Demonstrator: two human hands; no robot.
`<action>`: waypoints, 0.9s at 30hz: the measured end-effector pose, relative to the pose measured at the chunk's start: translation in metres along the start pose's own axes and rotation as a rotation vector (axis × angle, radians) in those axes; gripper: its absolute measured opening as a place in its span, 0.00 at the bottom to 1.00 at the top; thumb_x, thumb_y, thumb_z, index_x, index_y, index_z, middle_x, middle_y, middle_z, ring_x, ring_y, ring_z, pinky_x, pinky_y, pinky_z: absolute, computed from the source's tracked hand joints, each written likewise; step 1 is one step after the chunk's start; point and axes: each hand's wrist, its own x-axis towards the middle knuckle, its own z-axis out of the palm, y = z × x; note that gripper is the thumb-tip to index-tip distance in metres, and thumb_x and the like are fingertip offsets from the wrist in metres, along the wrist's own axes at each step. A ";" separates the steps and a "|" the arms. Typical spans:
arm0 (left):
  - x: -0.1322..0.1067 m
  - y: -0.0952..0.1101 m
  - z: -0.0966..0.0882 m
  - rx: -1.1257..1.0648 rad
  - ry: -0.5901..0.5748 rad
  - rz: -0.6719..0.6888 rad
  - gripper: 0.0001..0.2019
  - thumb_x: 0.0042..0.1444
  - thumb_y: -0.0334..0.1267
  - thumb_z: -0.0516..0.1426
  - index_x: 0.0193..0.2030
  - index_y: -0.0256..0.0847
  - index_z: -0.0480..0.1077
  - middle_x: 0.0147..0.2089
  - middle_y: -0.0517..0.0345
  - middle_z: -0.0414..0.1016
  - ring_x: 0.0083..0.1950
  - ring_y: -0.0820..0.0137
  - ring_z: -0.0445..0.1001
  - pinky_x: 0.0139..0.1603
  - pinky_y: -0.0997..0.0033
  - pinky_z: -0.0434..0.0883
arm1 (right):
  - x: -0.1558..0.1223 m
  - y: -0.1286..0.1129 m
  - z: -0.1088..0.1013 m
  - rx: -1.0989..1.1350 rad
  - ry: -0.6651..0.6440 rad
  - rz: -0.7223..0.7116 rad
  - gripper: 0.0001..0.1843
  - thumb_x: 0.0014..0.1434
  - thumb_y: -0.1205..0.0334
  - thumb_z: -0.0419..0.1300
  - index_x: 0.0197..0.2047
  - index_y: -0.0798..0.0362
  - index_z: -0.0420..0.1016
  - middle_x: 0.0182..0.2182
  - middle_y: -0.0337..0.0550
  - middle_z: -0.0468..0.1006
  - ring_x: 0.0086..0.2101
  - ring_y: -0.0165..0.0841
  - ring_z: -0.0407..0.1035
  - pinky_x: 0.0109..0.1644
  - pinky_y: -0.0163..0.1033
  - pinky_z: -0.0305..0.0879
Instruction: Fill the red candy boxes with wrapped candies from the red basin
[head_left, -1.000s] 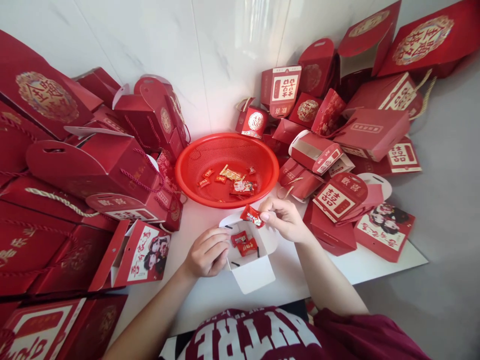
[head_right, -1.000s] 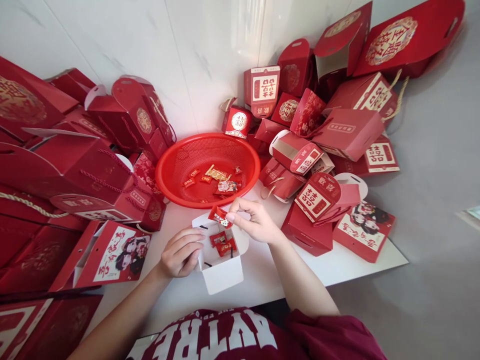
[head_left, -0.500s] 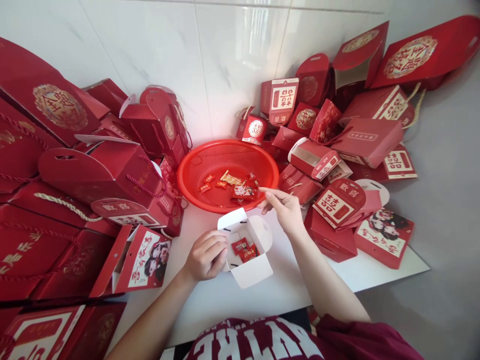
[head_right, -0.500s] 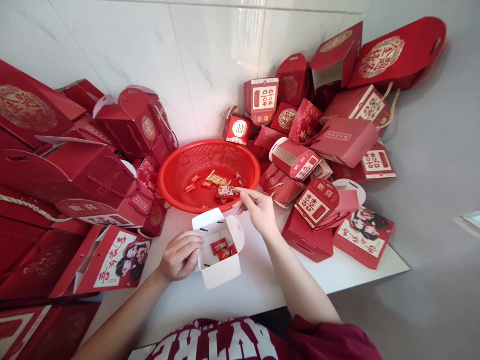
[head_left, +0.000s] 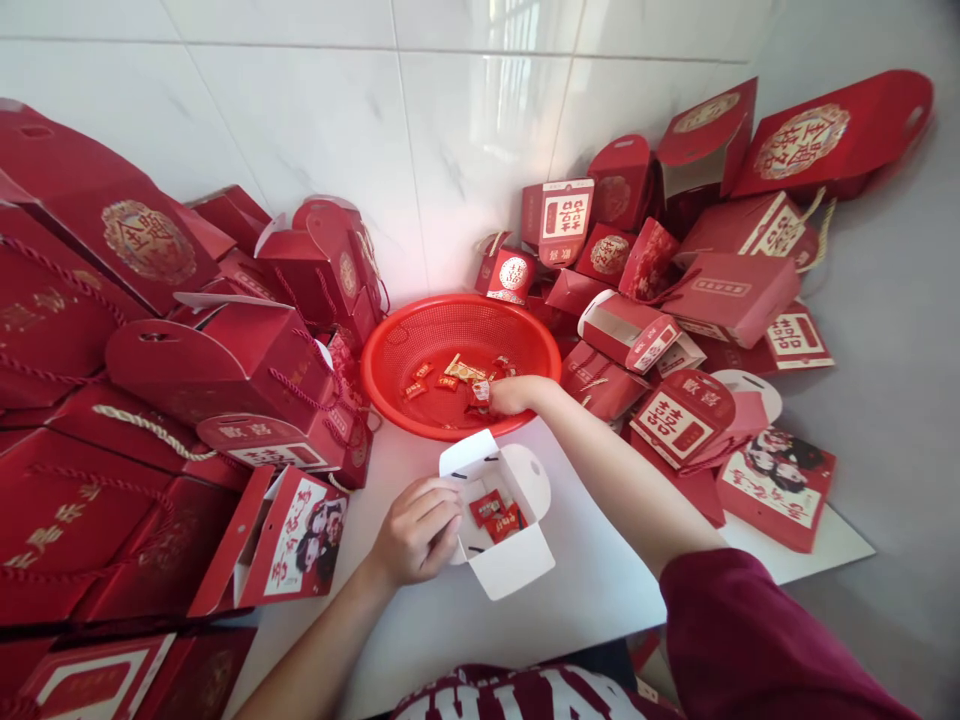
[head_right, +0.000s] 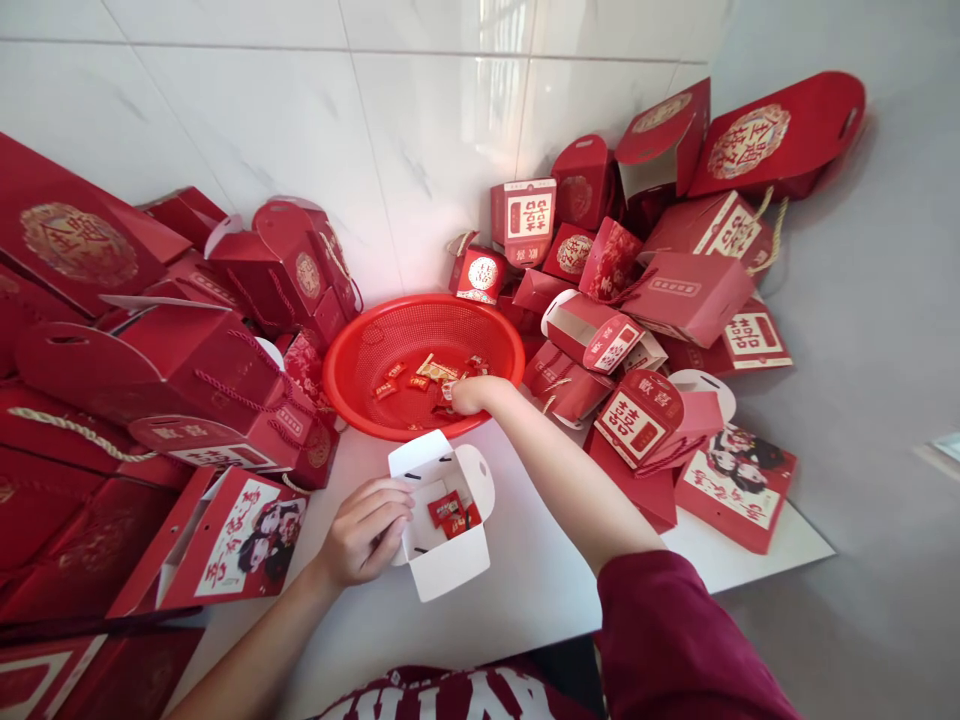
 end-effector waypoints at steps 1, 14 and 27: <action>-0.001 0.000 0.000 -0.005 -0.002 0.004 0.08 0.56 0.24 0.55 0.40 0.38 0.71 0.36 0.50 0.78 0.46 0.61 0.78 0.48 0.59 0.78 | 0.004 0.001 0.002 -0.004 0.015 0.020 0.14 0.60 0.65 0.59 0.48 0.58 0.81 0.45 0.53 0.82 0.41 0.40 0.77 0.45 0.36 0.68; -0.005 0.005 0.003 0.017 0.072 0.073 0.09 0.55 0.25 0.55 0.42 0.37 0.72 0.39 0.48 0.77 0.52 0.58 0.77 0.50 0.57 0.79 | 0.018 0.025 -0.002 -0.048 0.022 0.197 0.17 0.67 0.61 0.57 0.56 0.58 0.74 0.52 0.56 0.77 0.50 0.42 0.74 0.54 0.46 0.70; -0.003 -0.005 0.001 -0.076 -0.077 -0.123 0.08 0.58 0.24 0.54 0.41 0.38 0.71 0.41 0.49 0.75 0.53 0.60 0.74 0.54 0.58 0.73 | 0.038 0.010 -0.030 -0.226 0.012 0.090 0.13 0.65 0.64 0.61 0.51 0.59 0.75 0.49 0.51 0.78 0.48 0.39 0.75 0.52 0.47 0.71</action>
